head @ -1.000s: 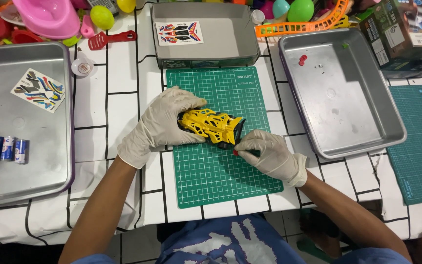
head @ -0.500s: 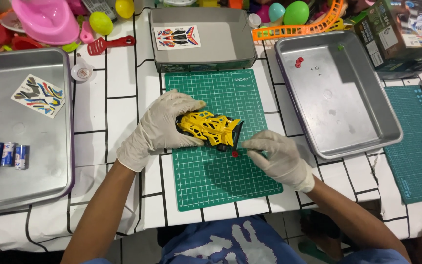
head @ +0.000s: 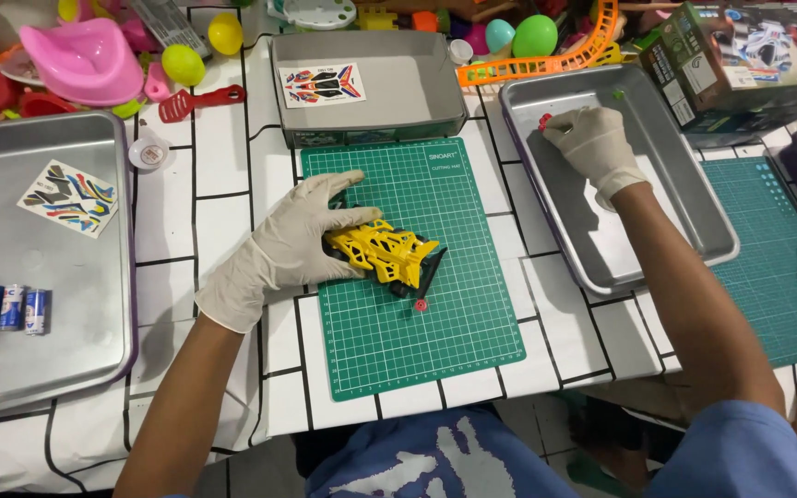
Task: Assembling a mini 4WD toy car chassis, including motor and gear installation using a screwdriver.
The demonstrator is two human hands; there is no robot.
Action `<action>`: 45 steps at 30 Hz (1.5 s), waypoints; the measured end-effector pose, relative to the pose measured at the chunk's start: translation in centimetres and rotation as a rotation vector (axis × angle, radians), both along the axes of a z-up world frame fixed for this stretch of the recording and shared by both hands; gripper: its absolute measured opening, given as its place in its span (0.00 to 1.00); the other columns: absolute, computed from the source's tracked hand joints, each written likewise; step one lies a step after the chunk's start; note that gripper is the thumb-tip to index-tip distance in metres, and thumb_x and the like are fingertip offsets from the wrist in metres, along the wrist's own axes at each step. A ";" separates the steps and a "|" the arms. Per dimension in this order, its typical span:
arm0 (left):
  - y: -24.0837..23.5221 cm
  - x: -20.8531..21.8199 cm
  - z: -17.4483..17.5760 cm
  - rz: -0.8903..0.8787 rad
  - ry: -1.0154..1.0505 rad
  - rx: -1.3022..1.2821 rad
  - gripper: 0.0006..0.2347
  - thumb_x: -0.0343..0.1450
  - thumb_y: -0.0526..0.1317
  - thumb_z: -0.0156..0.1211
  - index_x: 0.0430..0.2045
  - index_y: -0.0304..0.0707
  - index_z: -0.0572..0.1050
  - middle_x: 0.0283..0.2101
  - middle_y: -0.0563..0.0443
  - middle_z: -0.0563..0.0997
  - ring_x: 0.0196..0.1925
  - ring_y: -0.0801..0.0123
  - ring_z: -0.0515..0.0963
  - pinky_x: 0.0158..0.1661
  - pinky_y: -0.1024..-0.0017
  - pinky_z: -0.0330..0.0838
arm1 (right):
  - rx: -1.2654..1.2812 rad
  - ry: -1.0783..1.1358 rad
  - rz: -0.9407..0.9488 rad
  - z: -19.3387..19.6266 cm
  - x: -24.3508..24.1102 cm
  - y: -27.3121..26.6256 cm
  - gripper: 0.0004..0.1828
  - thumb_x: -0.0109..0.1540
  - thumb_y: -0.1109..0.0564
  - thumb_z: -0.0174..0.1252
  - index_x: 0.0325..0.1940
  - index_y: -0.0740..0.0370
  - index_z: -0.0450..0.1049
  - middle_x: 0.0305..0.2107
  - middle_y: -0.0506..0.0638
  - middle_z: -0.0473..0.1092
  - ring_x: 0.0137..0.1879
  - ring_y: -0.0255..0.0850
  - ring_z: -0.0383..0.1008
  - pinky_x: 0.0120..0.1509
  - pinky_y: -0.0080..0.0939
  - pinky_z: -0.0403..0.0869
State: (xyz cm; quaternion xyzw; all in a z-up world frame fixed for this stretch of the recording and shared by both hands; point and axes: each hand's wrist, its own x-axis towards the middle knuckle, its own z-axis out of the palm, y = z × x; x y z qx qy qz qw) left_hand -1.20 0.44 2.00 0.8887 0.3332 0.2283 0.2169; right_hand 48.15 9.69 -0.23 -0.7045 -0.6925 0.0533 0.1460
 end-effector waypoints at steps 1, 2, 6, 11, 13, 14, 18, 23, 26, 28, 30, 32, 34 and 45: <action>-0.1 0.1 0.2 -0.001 0.001 0.001 0.35 0.52 0.60 0.79 0.56 0.63 0.76 0.70 0.46 0.66 0.71 0.47 0.64 0.70 0.52 0.53 | 0.001 0.001 -0.001 0.0 -0.4 0.1 0.09 0.66 0.49 0.64 0.50 0.48 0.83 0.40 0.52 0.79 0.51 0.51 0.78 0.54 0.46 0.78; -0.2 0.2 0.3 -0.011 0.011 -0.013 0.35 0.52 0.59 0.79 0.57 0.65 0.76 0.71 0.46 0.64 0.71 0.47 0.63 0.70 0.52 0.52 | -0.007 0.001 -0.009 0.0 -0.7 0.3 0.10 0.66 0.51 0.64 0.50 0.51 0.83 0.40 0.53 0.79 0.50 0.51 0.78 0.52 0.46 0.78; -0.9 0.4 1.3 -0.033 0.005 -0.076 0.36 0.52 0.57 0.80 0.58 0.65 0.75 0.74 0.43 0.60 0.71 0.41 0.60 0.70 0.47 0.50 | -0.004 0.059 -0.044 -0.6 -1.3 0.7 0.09 0.65 0.54 0.64 0.48 0.57 0.83 0.37 0.56 0.78 0.47 0.53 0.79 0.46 0.48 0.80; -1.2 0.2 1.2 -0.019 0.006 -0.096 0.43 0.45 0.64 0.79 0.59 0.68 0.74 0.74 0.43 0.59 0.71 0.42 0.61 0.70 0.47 0.49 | 0.053 -0.165 0.032 -1.4 -0.2 1.2 0.09 0.66 0.54 0.61 0.45 0.57 0.84 0.37 0.55 0.78 0.46 0.53 0.79 0.46 0.50 0.80; -1.2 0.0 0.9 -0.013 -0.032 -0.082 0.46 0.41 0.69 0.78 0.58 0.67 0.75 0.72 0.43 0.62 0.69 0.44 0.64 0.69 0.52 0.53 | 0.094 -0.275 0.069 0.2 -1.4 0.0 0.10 0.67 0.54 0.58 0.45 0.58 0.84 0.37 0.55 0.78 0.45 0.53 0.79 0.47 0.50 0.79; -1.0 -0.1 0.6 -0.056 -0.029 -0.041 0.45 0.44 0.67 0.78 0.60 0.62 0.73 0.73 0.40 0.59 0.70 0.43 0.62 0.67 0.46 0.53 | 0.214 -0.284 0.150 1.4 -2.2 -0.6 0.10 0.69 0.58 0.56 0.41 0.60 0.83 0.34 0.54 0.78 0.39 0.47 0.79 0.42 0.44 0.79; -0.7 0.1 -0.4 -0.067 -0.066 0.131 0.46 0.48 0.70 0.73 0.61 0.52 0.71 0.71 0.37 0.62 0.68 0.42 0.65 0.63 0.42 0.60 | 0.380 0.320 0.316 6.8 -7.7 -6.7 0.09 0.70 0.77 0.51 0.46 0.75 0.76 0.32 0.59 0.77 0.35 0.42 0.79 0.39 0.30 0.79; -1.0 0.6 -0.2 0.027 -0.035 0.031 0.51 0.39 0.75 0.75 0.61 0.63 0.72 0.69 0.45 0.66 0.67 0.50 0.68 0.69 0.55 0.54 | 0.333 0.549 0.391 3.7 -15.6 -14.3 0.07 0.59 0.67 0.67 0.41 0.63 0.80 0.29 0.54 0.79 0.34 0.41 0.81 0.40 0.36 0.79; -1.0 0.6 -0.3 0.031 -0.016 0.015 0.50 0.41 0.75 0.74 0.61 0.64 0.71 0.69 0.46 0.66 0.68 0.50 0.67 0.70 0.52 0.52 | 0.444 0.362 0.617 -0.4 -16.1 -15.6 0.11 0.53 0.63 0.71 0.39 0.58 0.80 0.29 0.49 0.80 0.36 0.40 0.81 0.42 0.38 0.81; -1.0 0.6 -0.4 0.028 -0.016 0.009 0.50 0.41 0.75 0.74 0.61 0.64 0.71 0.69 0.47 0.66 0.68 0.50 0.67 0.70 0.52 0.52 | 0.505 0.061 0.556 -1.6 -16.0 -15.8 0.11 0.54 0.55 0.72 0.38 0.53 0.80 0.27 0.43 0.78 0.34 0.37 0.80 0.41 0.36 0.79; -0.9 0.7 -0.6 0.033 0.004 0.015 0.51 0.40 0.76 0.73 0.62 0.64 0.70 0.69 0.48 0.66 0.68 0.51 0.67 0.71 0.52 0.51 | 0.417 0.273 0.582 -2.2 -15.3 -15.4 0.11 0.52 0.58 0.73 0.38 0.53 0.83 0.29 0.46 0.80 0.35 0.40 0.81 0.41 0.37 0.80; -0.9 0.8 -0.4 0.037 0.002 0.012 0.51 0.40 0.76 0.73 0.62 0.64 0.70 0.69 0.47 0.66 0.68 0.51 0.67 0.71 0.52 0.51 | 0.401 0.270 0.597 -3.5 -15.1 -15.5 0.11 0.52 0.59 0.72 0.39 0.53 0.83 0.30 0.46 0.80 0.37 0.40 0.81 0.42 0.38 0.80; -0.9 0.8 -0.4 0.042 0.003 0.006 0.51 0.40 0.75 0.73 0.62 0.64 0.70 0.69 0.47 0.66 0.68 0.50 0.67 0.71 0.52 0.51 | 0.382 0.270 0.610 -3.2 -15.4 -15.6 0.12 0.52 0.60 0.71 0.40 0.52 0.84 0.30 0.45 0.80 0.38 0.41 0.81 0.44 0.39 0.81; -0.8 0.8 -0.6 0.026 0.009 0.020 0.51 0.41 0.76 0.72 0.62 0.62 0.70 0.69 0.46 0.66 0.68 0.49 0.67 0.71 0.49 0.50 | 0.217 0.279 0.589 -2.1 -15.9 -16.1 0.10 0.56 0.58 0.70 0.41 0.53 0.82 0.30 0.42 0.77 0.36 0.38 0.79 0.43 0.37 0.77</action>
